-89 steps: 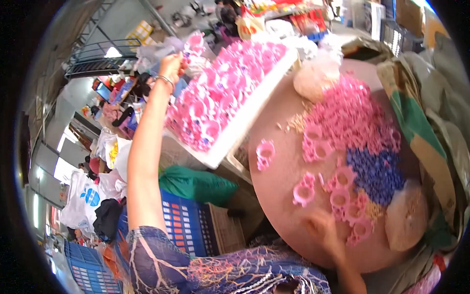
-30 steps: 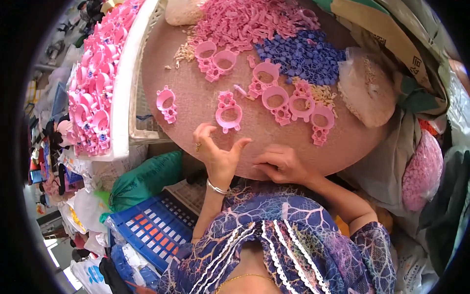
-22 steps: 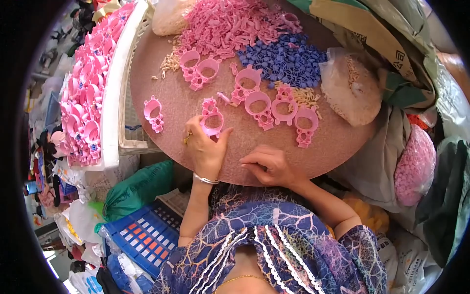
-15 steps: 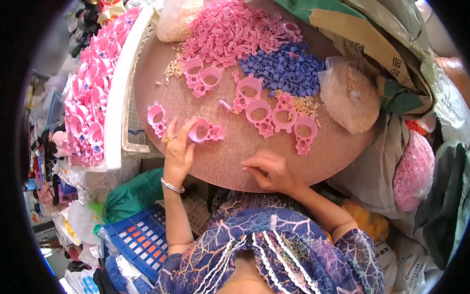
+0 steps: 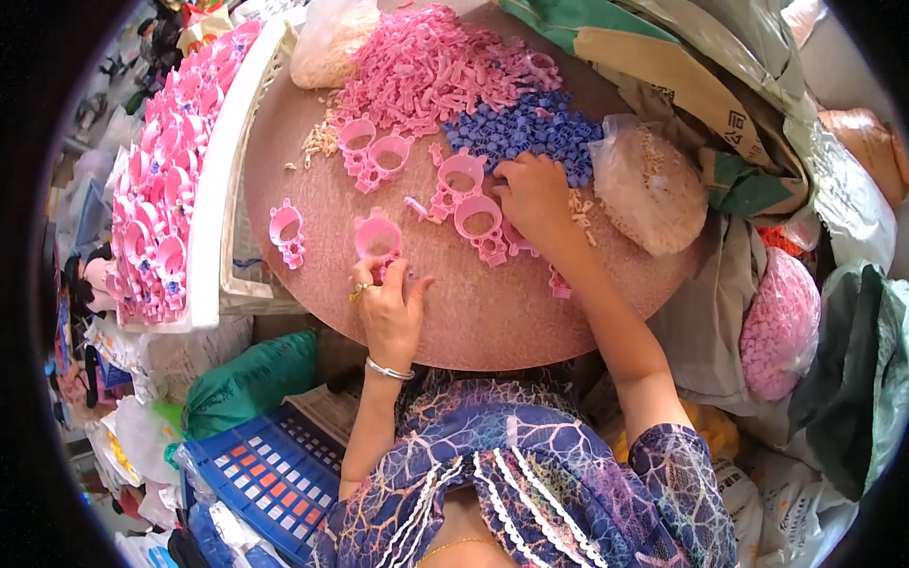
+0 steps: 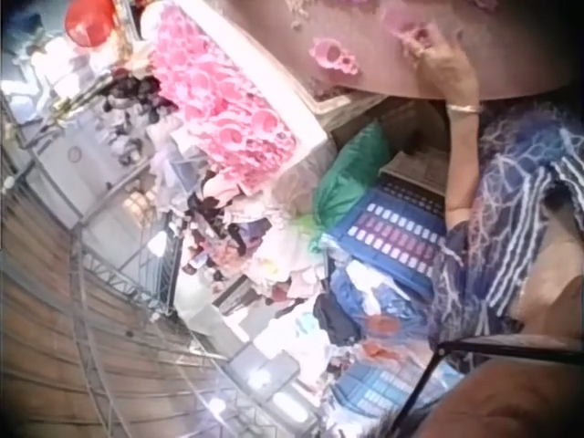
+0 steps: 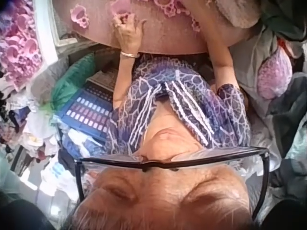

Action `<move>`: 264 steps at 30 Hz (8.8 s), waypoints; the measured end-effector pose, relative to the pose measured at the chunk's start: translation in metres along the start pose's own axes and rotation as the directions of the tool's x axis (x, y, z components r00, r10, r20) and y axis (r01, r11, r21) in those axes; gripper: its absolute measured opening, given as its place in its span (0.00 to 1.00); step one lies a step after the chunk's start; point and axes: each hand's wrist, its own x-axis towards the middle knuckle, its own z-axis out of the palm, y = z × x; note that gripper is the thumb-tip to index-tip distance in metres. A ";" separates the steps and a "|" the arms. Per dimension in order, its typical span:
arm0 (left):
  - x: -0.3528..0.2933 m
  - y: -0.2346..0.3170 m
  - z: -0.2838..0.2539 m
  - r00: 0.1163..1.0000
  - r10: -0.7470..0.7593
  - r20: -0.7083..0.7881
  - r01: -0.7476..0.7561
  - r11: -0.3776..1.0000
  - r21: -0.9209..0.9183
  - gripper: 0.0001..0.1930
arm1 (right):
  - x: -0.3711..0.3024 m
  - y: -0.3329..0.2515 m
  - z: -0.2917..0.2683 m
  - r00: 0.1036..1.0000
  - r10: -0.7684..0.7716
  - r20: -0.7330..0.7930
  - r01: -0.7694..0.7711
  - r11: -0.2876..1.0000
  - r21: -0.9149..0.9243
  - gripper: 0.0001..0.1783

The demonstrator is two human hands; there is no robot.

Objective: Assembling small pink plastic cartoon character toy frames by hand.

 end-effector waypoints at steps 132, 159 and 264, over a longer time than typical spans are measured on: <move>-0.041 -0.020 0.003 0.954 -0.034 -0.297 -0.002 0.993 -0.120 0.26 | -0.038 -0.091 -0.017 0.977 -0.191 0.095 0.120 0.860 0.496 0.13; -0.042 -0.022 -0.001 0.933 0.018 -0.360 -0.108 0.967 -0.230 0.26 | -0.054 -0.119 -0.003 0.920 -0.388 0.052 0.342 0.862 0.373 0.11; -0.049 -0.028 0.002 0.954 -0.010 -0.300 -0.086 0.948 -0.307 0.28 | -0.076 -0.104 -0.005 0.956 -0.291 -0.045 0.286 0.884 0.368 0.08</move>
